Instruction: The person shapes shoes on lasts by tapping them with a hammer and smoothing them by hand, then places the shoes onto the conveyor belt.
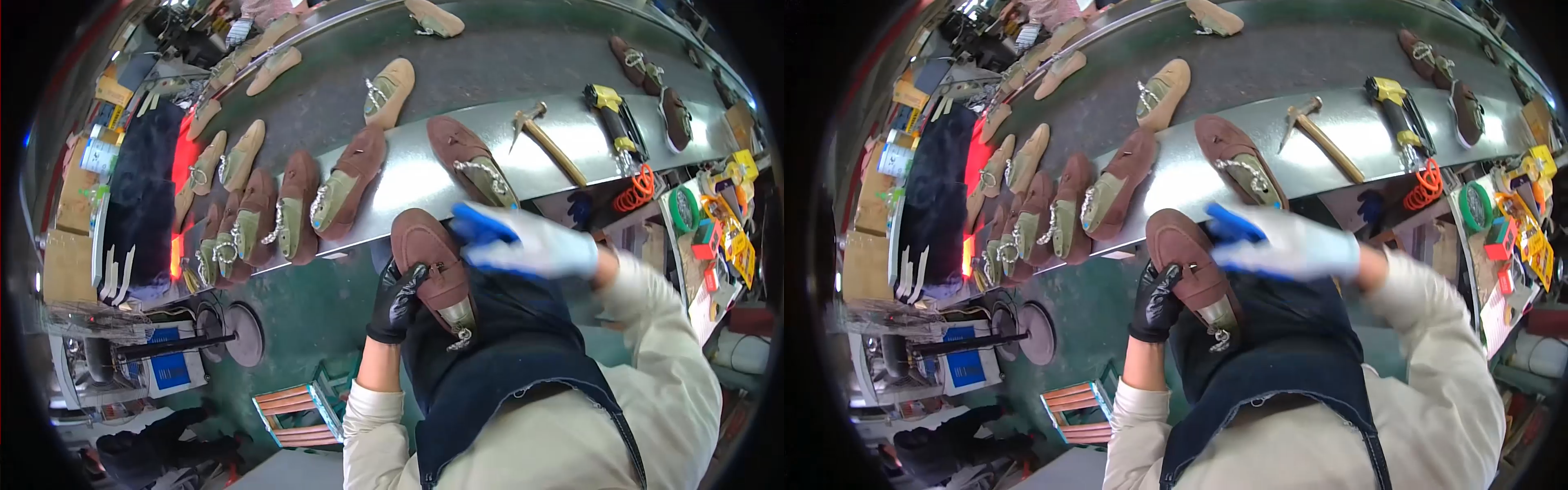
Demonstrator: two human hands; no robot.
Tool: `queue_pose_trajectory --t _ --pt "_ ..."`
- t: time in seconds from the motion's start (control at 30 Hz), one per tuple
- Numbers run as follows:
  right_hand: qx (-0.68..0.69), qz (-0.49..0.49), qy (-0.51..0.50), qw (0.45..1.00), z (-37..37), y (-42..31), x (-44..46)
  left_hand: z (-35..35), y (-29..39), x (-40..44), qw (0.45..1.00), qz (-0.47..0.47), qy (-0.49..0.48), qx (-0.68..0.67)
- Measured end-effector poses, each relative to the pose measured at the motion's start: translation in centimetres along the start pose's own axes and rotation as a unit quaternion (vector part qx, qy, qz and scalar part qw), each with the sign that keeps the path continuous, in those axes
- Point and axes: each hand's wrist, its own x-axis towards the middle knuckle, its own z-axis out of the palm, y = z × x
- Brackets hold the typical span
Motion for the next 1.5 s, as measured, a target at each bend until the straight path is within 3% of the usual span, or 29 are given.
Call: queue_pose_trajectory --t 0.17,0.2,0.37,0.57,0.8,0.97,1.0,1.17,1.2,1.37,1.4,1.5 --pt "-0.104 0.120 -0.212 0.964 -2.6 -1.8 10.1 -4.2 -2.6 0.8 0.995 -0.097 -0.020 -0.029" --pt "-0.100 0.124 -0.211 0.964 -2.7 -2.2 10.5 -3.9 -2.0 1.0 0.994 -0.103 -0.020 -0.030" --pt "-0.184 0.154 -0.309 0.921 -2.8 -3.8 13.3 -2.3 0.2 1.6 0.978 -0.123 -0.106 0.128" --pt "-0.219 0.180 -0.337 0.898 -1.7 -2.4 14.3 -0.5 1.3 0.9 0.964 -0.109 -0.099 0.221" --pt "-0.317 0.225 -0.308 0.868 0.8 -3.4 13.1 -2.5 -1.3 0.0 0.971 -0.149 -0.077 0.170" --pt "-0.230 0.186 -0.199 0.934 1.4 0.5 11.9 -3.3 -2.9 1.4 0.976 -0.170 -0.030 0.130" --pt "-0.239 0.171 -0.193 0.936 1.6 0.0 10.8 -1.8 -2.1 0.7 0.978 -0.154 -0.033 0.140" --pt "-0.113 0.089 0.043 0.989 3.1 0.8 5.8 4.3 -1.3 -3.7 0.983 0.025 0.030 0.177" --pt "-0.116 0.084 0.040 0.989 2.4 -0.1 4.7 4.4 -1.7 -4.0 0.983 0.031 0.032 0.176" --pt "-0.251 0.102 0.186 0.944 -1.3 -3.3 -2.0 5.0 -5.2 -5.7 0.869 0.056 0.121 0.477" --pt "-0.253 0.103 0.185 0.944 -3.2 -0.8 -1.4 5.0 -5.6 -5.5 0.870 0.055 0.121 0.475" --pt "-0.467 0.190 0.277 0.818 -8.4 6.4 -1.5 5.0 -6.6 -5.1 0.883 0.057 0.124 0.450"
